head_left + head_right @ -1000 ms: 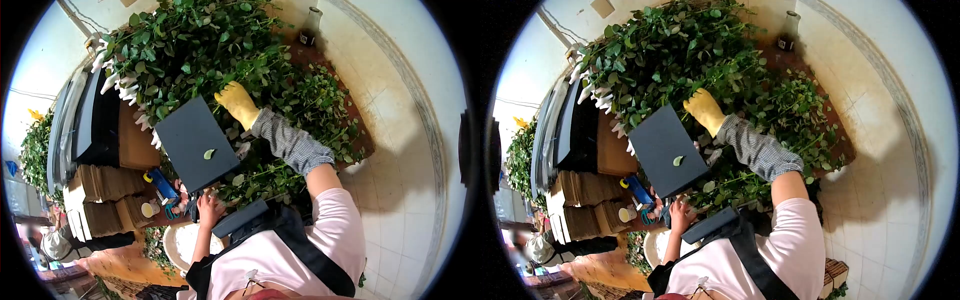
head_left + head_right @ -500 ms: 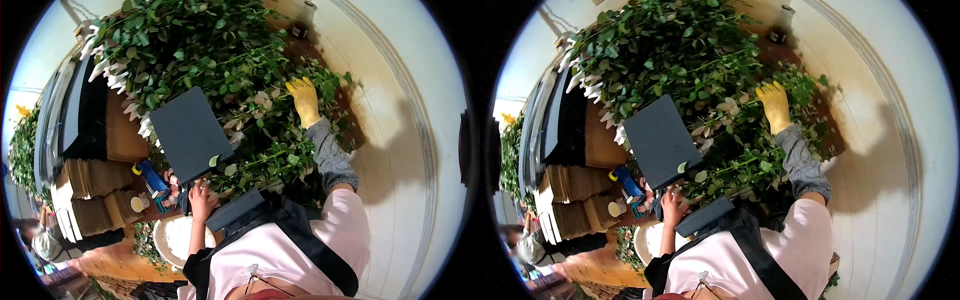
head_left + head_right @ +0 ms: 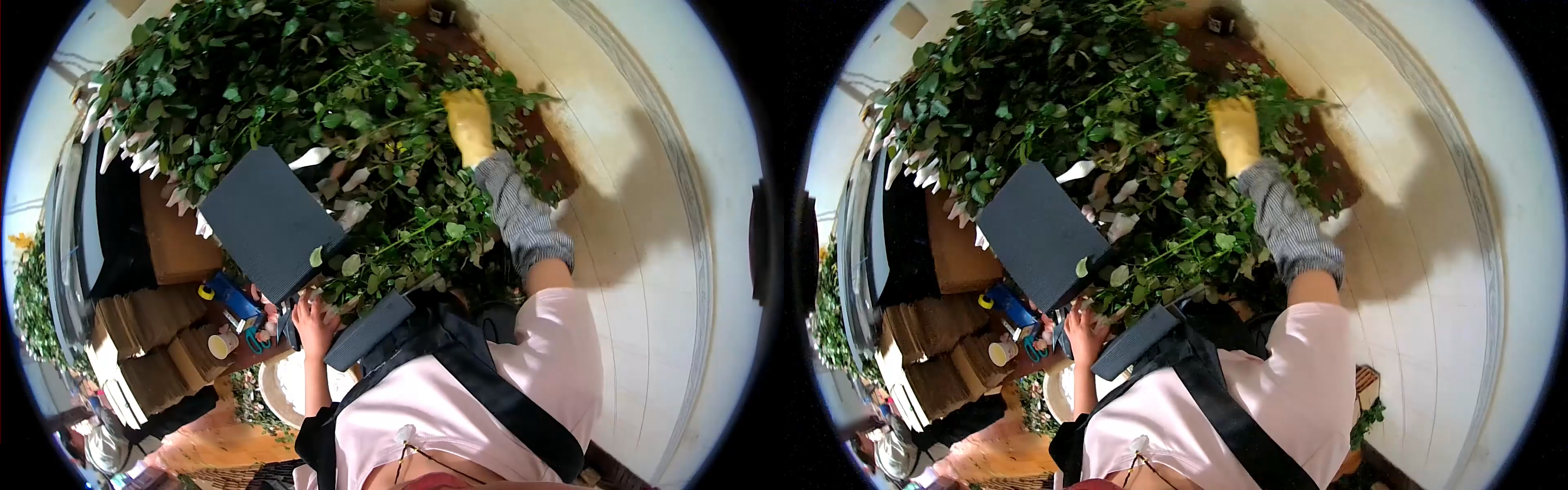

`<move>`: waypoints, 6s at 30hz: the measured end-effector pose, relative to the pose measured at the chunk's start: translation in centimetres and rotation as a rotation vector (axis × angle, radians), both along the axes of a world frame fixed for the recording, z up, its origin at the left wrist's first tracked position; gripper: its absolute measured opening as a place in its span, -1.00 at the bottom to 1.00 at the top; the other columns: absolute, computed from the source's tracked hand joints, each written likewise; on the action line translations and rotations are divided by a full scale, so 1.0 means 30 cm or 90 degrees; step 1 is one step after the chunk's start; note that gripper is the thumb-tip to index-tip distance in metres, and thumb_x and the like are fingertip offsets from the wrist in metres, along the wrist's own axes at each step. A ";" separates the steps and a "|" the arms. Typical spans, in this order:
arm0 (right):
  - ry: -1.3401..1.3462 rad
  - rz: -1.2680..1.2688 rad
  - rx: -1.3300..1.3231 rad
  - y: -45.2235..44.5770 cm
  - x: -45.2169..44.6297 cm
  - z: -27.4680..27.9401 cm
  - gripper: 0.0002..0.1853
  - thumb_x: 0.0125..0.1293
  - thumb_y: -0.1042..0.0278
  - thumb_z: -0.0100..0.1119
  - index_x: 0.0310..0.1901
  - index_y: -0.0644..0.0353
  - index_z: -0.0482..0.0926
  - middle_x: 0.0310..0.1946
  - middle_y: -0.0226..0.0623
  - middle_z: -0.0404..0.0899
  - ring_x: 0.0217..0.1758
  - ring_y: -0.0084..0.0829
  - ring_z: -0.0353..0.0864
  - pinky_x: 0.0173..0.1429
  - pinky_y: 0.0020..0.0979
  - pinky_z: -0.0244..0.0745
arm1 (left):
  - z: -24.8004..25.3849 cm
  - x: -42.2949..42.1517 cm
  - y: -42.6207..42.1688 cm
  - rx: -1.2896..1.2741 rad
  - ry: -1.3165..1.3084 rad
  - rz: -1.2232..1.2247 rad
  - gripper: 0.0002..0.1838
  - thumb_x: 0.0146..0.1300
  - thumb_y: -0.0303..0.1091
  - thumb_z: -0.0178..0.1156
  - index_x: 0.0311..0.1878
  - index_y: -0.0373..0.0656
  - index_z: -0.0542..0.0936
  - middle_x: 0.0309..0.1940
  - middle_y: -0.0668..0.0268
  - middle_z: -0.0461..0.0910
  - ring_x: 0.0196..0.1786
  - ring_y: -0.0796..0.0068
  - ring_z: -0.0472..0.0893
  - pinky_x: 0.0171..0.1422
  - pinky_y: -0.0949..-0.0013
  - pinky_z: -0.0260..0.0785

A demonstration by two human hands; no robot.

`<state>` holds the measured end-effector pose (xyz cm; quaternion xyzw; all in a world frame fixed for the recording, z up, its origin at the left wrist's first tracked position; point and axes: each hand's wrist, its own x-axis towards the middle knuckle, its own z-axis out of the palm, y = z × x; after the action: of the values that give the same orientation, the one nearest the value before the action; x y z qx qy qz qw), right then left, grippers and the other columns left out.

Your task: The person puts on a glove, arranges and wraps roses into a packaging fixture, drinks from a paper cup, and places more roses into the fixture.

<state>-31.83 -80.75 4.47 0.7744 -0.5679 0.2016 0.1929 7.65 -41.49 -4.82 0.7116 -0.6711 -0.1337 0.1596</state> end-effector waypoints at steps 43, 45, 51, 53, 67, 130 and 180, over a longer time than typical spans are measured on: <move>0.150 0.295 0.206 -0.057 0.909 0.041 -0.80 0.21 0.51 0.16 -0.15 0.11 0.68 -0.34 -0.24 0.72 -0.18 -0.20 0.71 -0.03 -0.26 0.58 | 0.014 -0.020 0.000 -0.015 0.025 0.088 -0.34 -0.14 -0.20 0.49 0.14 -0.04 0.60 0.26 0.07 0.41 0.31 -0.03 0.38 0.45 -0.06 0.14; 0.000 0.319 0.080 -0.030 0.834 0.028 -0.90 0.07 0.47 0.18 -0.40 0.09 0.68 -0.50 -0.23 0.66 -0.35 -0.14 0.69 -0.27 -0.17 0.56 | 0.012 -0.025 0.003 -0.036 0.021 0.086 -0.37 -0.13 -0.20 0.47 0.13 -0.05 0.62 0.24 0.07 0.42 0.30 -0.02 0.39 0.44 -0.06 0.16; -0.130 0.156 -0.101 -0.101 0.227 0.159 -0.70 0.11 0.62 0.06 -0.16 0.23 0.72 -0.24 -0.07 0.72 -0.11 -0.02 0.69 0.04 -0.11 0.58 | 0.015 -0.015 0.003 -0.039 0.048 0.083 -0.30 -0.13 -0.12 0.52 0.17 -0.04 0.60 0.20 0.02 0.41 0.30 0.00 0.40 0.44 -0.06 0.15; -0.148 0.131 -0.088 -0.036 0.046 0.228 -0.62 0.12 0.68 0.02 -0.03 0.26 0.67 -0.10 0.00 0.68 0.02 -0.02 0.64 0.18 -0.17 0.53 | -0.012 -0.011 0.009 -0.037 0.052 0.090 -0.28 -0.13 -0.10 0.53 0.19 -0.03 0.58 0.22 0.01 0.39 0.32 -0.02 0.37 0.44 -0.08 0.15; 0.064 0.337 0.373 0.611 0.131 -0.100 -0.52 0.09 0.77 0.04 0.01 0.10 0.70 -0.23 -0.04 0.69 -0.17 0.03 0.67 -0.05 -0.15 0.61 | -0.050 -0.009 0.030 -0.062 0.048 0.114 -0.35 0.02 0.03 0.46 0.18 -0.04 0.58 0.26 0.00 0.37 0.40 0.00 0.30 0.50 -0.08 0.07; 0.193 0.746 0.749 0.838 0.837 -0.114 -0.85 0.33 0.24 0.17 -0.25 0.10 0.63 -0.45 -0.17 0.65 -0.36 -0.11 0.68 -0.20 -0.11 0.58 | 0.033 0.044 0.154 0.217 0.601 0.163 -0.73 0.35 -0.16 0.29 -0.27 -0.20 0.59 -0.46 0.11 0.60 -0.38 0.09 0.57 -0.25 0.16 0.38; 0.104 0.684 0.631 0.831 0.915 -0.066 -0.77 0.29 0.16 0.26 -0.23 0.17 0.64 -0.47 -0.17 0.67 -0.38 -0.18 0.68 -0.18 -0.18 0.55 | -0.011 0.127 0.292 -0.184 0.870 0.498 -0.78 0.55 -0.39 -0.09 -0.25 -0.21 0.46 -0.30 0.35 0.57 -0.15 0.50 0.54 0.06 0.41 0.37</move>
<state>-4.37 -55.81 2.51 0.9547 -0.1188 -0.0703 -0.2637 11.46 -32.72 -5.15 0.6282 -0.1371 -0.3860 0.6615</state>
